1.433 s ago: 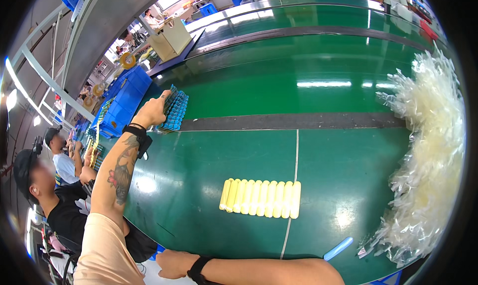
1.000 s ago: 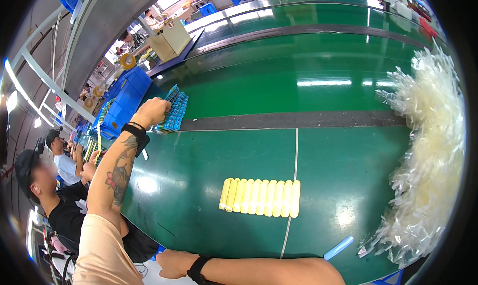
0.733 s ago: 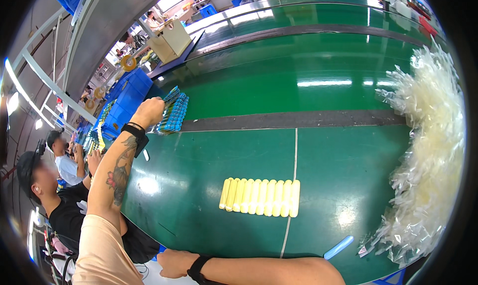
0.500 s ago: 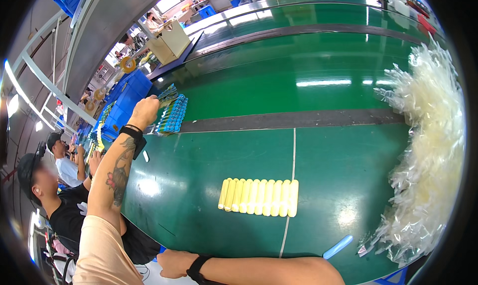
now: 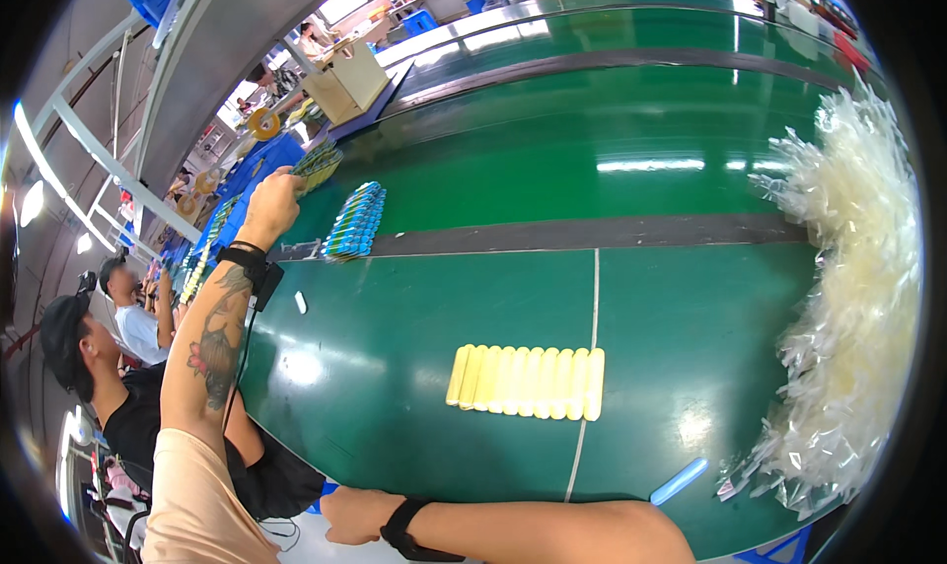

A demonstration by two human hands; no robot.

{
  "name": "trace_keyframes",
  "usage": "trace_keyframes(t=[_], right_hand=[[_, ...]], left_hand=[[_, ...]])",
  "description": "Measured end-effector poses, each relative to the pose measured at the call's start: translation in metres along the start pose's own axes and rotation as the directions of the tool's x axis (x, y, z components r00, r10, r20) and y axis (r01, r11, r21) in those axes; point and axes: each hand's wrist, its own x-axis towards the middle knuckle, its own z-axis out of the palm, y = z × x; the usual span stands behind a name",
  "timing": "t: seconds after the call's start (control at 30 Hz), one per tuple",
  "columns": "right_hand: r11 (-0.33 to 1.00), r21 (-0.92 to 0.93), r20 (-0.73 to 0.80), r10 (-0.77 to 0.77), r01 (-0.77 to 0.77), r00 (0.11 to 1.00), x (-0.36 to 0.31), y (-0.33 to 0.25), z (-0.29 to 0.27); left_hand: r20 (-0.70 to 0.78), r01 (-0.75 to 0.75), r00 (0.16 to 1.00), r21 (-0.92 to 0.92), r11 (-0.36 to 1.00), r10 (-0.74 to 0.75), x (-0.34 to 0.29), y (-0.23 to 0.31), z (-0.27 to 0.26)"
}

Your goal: The person picks up a strip of blue and green components, places it onto a clear plastic sheet, and then aligns a strip of yellow components over it. They press the two strips together by hand and set the assembled unit aside on the table.

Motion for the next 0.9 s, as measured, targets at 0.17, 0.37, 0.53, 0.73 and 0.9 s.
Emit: trace_keyframes(t=[0.17, 0.37, 0.53, 0.73, 0.9], right_hand=[[0.983, 0.024, 0.153, 0.178, -0.184, 0.972, -0.009, -0.005, -0.014], [0.983, -0.038, 0.178, 0.184, -0.180, 0.967, -0.006, -0.012, -0.014], [0.979, -0.067, 0.136, 0.198, -0.191, 0.971, -0.010, -0.019, -0.009], [0.977, -0.213, -0.037, 0.019, -0.026, 0.999, -0.009, -0.001, 0.017], [0.840, -0.540, -0.013, -0.078, 0.059, 0.997, -0.017, -0.005, 0.034]], left_hand=[[-0.035, -0.150, 0.989, -0.175, 0.973, 0.146, -0.059, 0.035, -0.049], [0.176, -0.212, 0.948, -0.270, 0.939, 0.265, -0.168, 0.072, -0.113], [0.247, -0.262, 0.931, -0.067, 0.963, 0.271, -0.226, 0.087, -0.118], [0.358, -0.338, 0.862, -0.123, 0.933, 0.359, -0.299, 0.134, -0.108], [0.269, -0.332, 0.873, -0.285, 0.899, 0.408, -0.307, 0.134, -0.127]])
